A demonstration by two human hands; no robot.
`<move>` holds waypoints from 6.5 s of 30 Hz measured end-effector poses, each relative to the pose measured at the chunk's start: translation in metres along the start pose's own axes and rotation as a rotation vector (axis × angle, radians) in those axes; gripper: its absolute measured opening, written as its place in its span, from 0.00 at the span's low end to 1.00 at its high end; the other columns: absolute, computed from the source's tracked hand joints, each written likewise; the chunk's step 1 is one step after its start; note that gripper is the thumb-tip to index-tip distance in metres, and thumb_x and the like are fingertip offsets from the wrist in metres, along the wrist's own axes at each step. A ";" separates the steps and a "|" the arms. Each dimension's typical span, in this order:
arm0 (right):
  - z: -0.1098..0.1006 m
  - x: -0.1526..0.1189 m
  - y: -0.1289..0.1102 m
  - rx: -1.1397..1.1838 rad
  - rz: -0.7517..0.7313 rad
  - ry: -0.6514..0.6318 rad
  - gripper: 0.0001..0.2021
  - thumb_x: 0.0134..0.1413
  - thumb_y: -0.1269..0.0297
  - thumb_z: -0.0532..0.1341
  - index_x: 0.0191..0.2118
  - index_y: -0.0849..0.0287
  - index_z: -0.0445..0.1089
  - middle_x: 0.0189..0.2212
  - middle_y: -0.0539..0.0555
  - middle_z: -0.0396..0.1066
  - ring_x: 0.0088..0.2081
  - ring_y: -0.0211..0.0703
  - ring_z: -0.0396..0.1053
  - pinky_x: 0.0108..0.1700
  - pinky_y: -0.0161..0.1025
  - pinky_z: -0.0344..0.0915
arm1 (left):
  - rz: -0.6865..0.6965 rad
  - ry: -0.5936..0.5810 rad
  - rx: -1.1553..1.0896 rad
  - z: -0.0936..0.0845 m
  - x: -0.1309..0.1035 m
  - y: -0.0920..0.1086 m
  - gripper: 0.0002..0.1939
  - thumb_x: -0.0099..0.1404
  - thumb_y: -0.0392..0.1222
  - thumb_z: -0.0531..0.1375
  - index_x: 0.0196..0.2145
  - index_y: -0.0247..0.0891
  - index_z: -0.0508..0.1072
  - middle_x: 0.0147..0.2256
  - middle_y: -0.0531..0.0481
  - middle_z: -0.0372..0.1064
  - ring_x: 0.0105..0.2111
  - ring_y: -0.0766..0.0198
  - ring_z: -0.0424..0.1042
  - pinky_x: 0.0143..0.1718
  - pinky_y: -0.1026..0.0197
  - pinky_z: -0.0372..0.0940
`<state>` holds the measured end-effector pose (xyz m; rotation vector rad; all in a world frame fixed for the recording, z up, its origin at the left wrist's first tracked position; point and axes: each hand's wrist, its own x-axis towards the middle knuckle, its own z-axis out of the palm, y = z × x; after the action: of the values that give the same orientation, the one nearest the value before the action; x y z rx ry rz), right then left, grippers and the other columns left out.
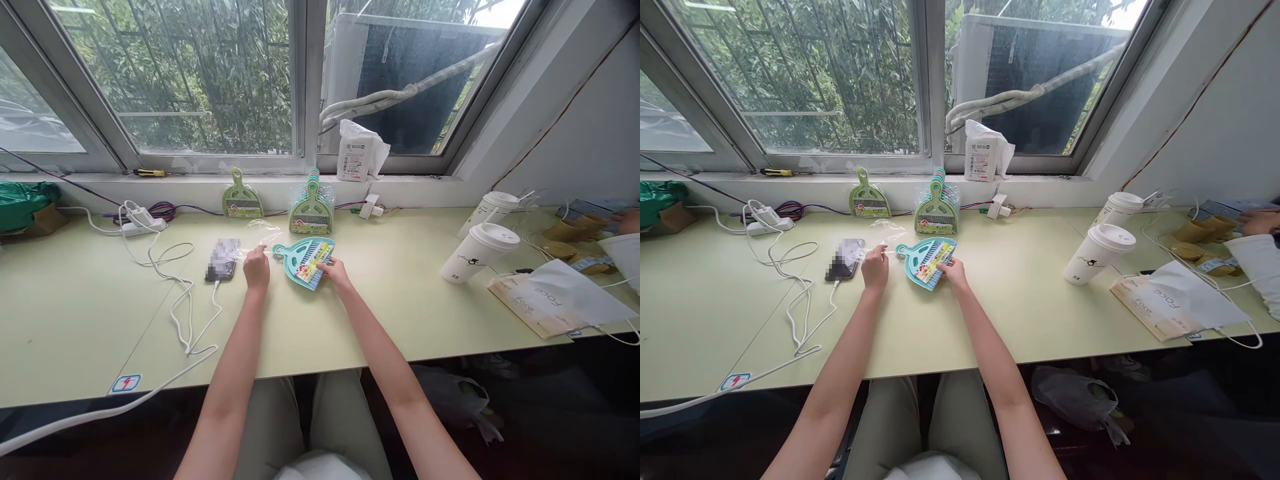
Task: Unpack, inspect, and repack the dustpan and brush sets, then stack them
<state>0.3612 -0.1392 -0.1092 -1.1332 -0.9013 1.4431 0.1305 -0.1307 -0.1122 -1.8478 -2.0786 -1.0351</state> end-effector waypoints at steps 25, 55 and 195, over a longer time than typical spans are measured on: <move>0.020 -0.008 0.004 0.238 -0.230 0.140 0.18 0.41 0.63 0.69 0.39 0.60 0.67 0.40 0.56 0.76 0.41 0.45 0.74 0.43 0.41 0.74 | -0.477 -0.724 -1.561 0.001 -0.022 0.076 0.24 0.58 0.49 0.64 0.49 0.37 0.70 0.50 0.42 0.71 0.49 0.50 0.71 0.47 0.52 0.69; 0.022 -0.006 0.004 0.258 -0.246 0.178 0.21 0.37 0.61 0.70 0.39 0.60 0.66 0.38 0.57 0.76 0.40 0.45 0.74 0.42 0.41 0.74 | -0.464 -0.384 -1.445 0.017 -0.038 0.096 0.32 0.53 0.48 0.66 0.53 0.43 0.60 0.53 0.43 0.67 0.50 0.53 0.70 0.48 0.50 0.68; -0.037 0.021 -0.001 -0.065 -0.323 0.144 0.30 0.32 0.59 0.70 0.48 0.51 0.66 0.41 0.50 0.71 0.43 0.44 0.69 0.46 0.42 0.68 | -0.326 -0.986 -1.299 -0.004 -0.016 0.044 0.32 0.57 0.47 0.65 0.55 0.38 0.58 0.46 0.37 0.70 0.24 0.63 0.75 0.19 0.66 0.65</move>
<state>0.3966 -0.1197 -0.1216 -1.0681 -0.9838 1.0630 0.1733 -0.1459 -0.1017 -3.1443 -2.4057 -2.2863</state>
